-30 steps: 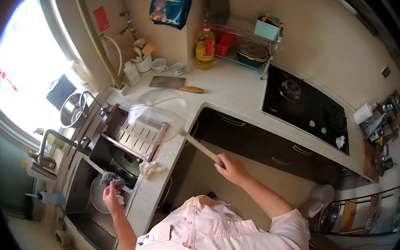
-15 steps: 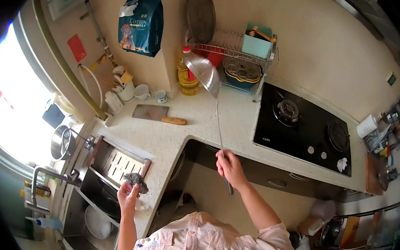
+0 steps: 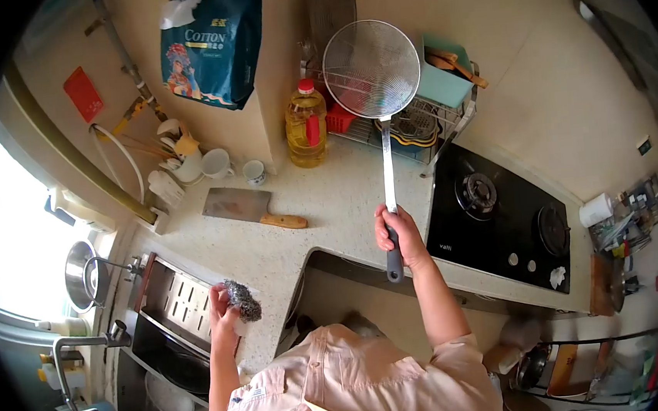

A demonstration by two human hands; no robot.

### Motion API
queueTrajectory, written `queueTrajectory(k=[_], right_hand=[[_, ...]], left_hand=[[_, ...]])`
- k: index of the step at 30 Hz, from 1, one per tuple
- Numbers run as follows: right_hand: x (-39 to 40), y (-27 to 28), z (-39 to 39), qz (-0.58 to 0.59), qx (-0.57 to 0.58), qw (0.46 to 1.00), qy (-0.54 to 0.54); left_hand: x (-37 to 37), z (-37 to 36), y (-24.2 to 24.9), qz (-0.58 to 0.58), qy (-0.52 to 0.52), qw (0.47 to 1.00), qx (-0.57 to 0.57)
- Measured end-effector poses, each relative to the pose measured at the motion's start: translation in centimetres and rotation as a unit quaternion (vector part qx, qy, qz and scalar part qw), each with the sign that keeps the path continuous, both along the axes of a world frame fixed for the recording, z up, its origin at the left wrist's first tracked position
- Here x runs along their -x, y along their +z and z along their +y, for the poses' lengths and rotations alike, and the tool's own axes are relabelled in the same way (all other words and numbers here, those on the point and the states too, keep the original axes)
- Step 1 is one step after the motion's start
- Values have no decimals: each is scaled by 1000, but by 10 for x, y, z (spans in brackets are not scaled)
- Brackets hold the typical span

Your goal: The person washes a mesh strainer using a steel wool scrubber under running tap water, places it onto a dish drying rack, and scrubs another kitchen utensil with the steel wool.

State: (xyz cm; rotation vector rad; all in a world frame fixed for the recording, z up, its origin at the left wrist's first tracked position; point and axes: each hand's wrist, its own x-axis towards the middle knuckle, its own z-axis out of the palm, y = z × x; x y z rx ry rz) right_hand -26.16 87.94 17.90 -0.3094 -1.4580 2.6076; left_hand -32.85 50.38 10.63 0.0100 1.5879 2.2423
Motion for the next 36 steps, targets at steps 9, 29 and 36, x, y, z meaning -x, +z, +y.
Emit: queueTrajectory(k=[9, 29, 36], right_hand=[[-36, -51, 33, -7, -489, 872, 21], [-26, -60, 87, -79, -374, 924, -25], [58, 4, 69, 16, -247, 964, -97]], left_hand=[[16, 55, -6, -73, -53, 993, 72], [30, 107, 24, 21, -187, 968, 168], [27, 106, 16, 64, -186, 960, 198]])
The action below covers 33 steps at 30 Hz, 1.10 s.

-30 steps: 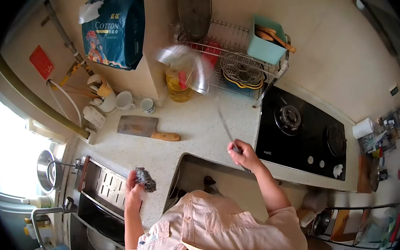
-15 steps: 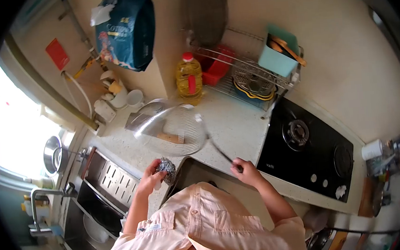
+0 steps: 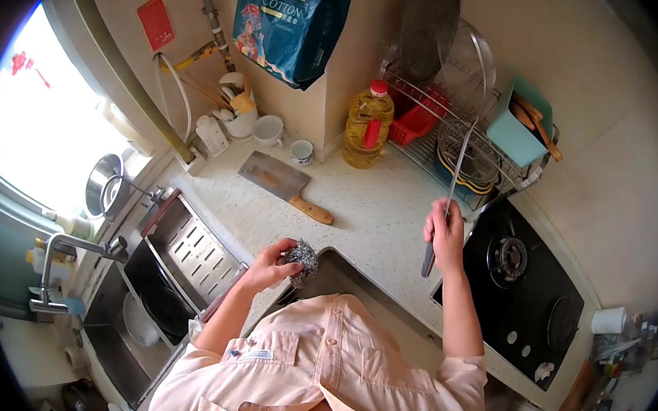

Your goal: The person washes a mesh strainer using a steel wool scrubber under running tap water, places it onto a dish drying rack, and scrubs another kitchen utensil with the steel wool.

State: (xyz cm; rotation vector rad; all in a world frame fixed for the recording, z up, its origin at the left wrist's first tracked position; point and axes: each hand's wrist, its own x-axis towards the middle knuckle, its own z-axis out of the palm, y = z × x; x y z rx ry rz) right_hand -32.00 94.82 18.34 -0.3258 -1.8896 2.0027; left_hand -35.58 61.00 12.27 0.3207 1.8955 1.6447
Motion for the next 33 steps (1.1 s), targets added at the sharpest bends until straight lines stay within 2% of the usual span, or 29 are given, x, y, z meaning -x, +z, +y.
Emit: queueTrajectory(k=[3, 7, 10, 13, 16, 20, 23, 25, 27, 33], right_hand=[[32, 17, 10, -3, 5, 999, -33], [65, 44, 36, -56, -47, 995, -64], [85, 54, 49, -64, -52, 994, -73], [111, 49, 53, -54, 12, 995, -82], [142, 47, 48, -49, 58, 992, -102], [179, 31, 40, -10, 16, 990, -139], [196, 27, 26, -8, 1, 985, -171], [208, 18, 21, -28, -26, 981, -192], [213, 14, 16, -27, -44, 978, -201], [218, -6, 12, -33, -44, 987, -152]], left_hand=[[0, 3, 2, -7, 29, 999, -17], [-1, 0, -1, -26, 60, 997, -37], [-4, -1, 13, -55, 77, 996, 8], [1, -2, -10, -39, 87, 995, -24], [11, 7, -12, 2, 77, 997, -13], [32, 33, 10, 50, 47, 997, 26], [56, 67, 39, 112, 26, 985, 128], [70, 97, 68, 217, 27, 952, 214], [88, 124, 69, 283, 18, 945, 166], [133, 183, 70, 293, -56, 926, 231]])
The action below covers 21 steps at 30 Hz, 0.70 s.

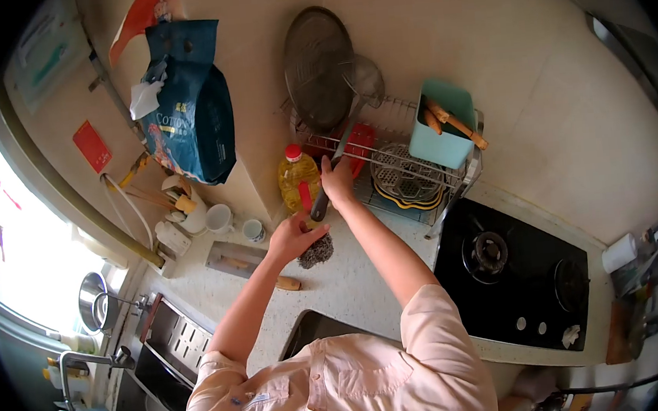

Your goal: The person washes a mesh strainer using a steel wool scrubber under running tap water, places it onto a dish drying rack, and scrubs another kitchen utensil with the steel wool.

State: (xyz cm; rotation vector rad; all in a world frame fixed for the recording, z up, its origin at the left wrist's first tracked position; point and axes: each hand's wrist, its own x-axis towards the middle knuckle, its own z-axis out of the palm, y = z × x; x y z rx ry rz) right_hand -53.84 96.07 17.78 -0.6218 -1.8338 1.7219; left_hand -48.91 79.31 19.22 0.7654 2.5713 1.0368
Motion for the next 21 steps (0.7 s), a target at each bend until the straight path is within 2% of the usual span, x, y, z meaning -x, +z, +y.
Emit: queueTrajectory(k=[2, 3, 5, 7, 8, 10, 11, 14, 15, 19, 20, 21], right_hand=[[12, -27, 10, -26, -73, 997, -3], [23, -49, 16, -23, -124, 992, -20], [7, -29, 13, -33, -155, 987, -5], [-2, -20, 16, -19, -214, 977, -4], [-6, -11, 22, -13, -169, 985, 41], [-17, 8, 30, -2, -78, 988, 132], [-8, -3, 40, 23, -68, 984, 163], [-19, 29, 34, 22, 65, 979, 191], [-22, 38, 32, 34, 111, 972, 204], [-35, 90, 22, 46, 155, 956, 244], [-30, 95, 32, 79, 153, 952, 253], [-23, 103, 44, 59, 145, 959, 237]], left_hand=[[16, 14, -15, -1, -25, 998, 49], [24, 20, -29, 7, -21, 1000, 12], [33, 27, -54, 23, -13, 998, -62], [33, 23, -57, -52, -1, 995, -86], [35, 20, -57, -88, 4, 991, -99], [42, 13, -67, -59, 26, 990, -125], [43, 12, -72, -47, 38, 989, -137], [22, 1, -3, -124, -5, 959, -254], [26, -4, -4, -171, -2, 952, -252], [6, -29, 42, -194, -24, 917, -347], [3, -33, 37, -139, -19, 940, -309], [1, -37, 28, -82, -15, 959, -270]])
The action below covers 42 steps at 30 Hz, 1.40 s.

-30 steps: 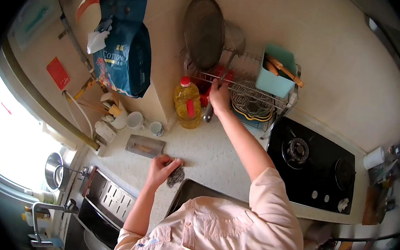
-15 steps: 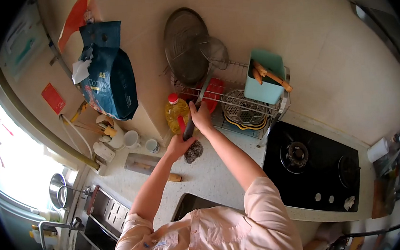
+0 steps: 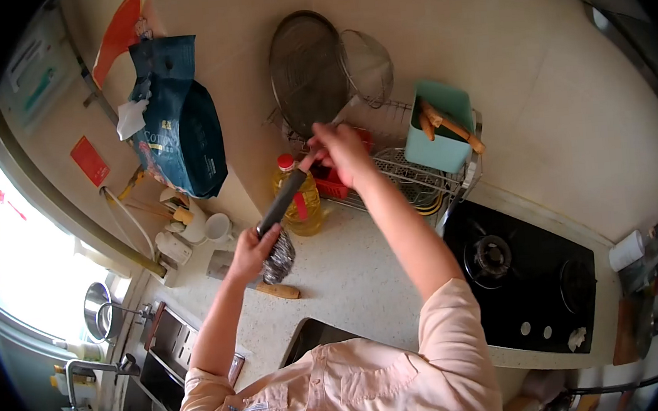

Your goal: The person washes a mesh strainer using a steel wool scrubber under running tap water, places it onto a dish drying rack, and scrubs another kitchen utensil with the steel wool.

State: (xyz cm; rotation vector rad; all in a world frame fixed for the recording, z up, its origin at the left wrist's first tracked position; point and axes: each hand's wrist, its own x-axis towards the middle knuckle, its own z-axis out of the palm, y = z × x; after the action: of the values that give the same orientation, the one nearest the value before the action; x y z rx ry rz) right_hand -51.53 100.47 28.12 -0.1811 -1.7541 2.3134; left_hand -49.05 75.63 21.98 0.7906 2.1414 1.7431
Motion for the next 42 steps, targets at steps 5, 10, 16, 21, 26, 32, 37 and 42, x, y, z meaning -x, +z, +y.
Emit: queueTrajectory(k=[5, 10, 16, 21, 26, 32, 37, 42], right_hand=[[25, 34, 41, -42, -103, 994, -18], [38, 102, 73, -37, -228, 967, -110], [63, 127, 98, -11, -378, 900, -216], [92, 117, 96, -24, -492, 821, -288], [93, 117, 74, -16, -520, 801, -297], [101, 92, 75, 10, -545, 777, -314], [126, 52, 100, 0, -535, 785, -313], [127, 27, 105, -9, -561, 771, -302]], left_hand=[[-12, 8, 20, 82, 80, 987, 115], [-5, 9, -16, 91, 102, 988, 75], [-41, -15, -52, 45, 108, 984, 135], [-54, -39, -96, -28, 120, 989, 79], [-66, -54, -108, -60, 145, 985, 79], [-77, -72, -122, -107, 165, 973, 121], [-81, -88, -141, -135, 195, 964, 121], [-89, -93, -153, -145, 222, 960, 93]])
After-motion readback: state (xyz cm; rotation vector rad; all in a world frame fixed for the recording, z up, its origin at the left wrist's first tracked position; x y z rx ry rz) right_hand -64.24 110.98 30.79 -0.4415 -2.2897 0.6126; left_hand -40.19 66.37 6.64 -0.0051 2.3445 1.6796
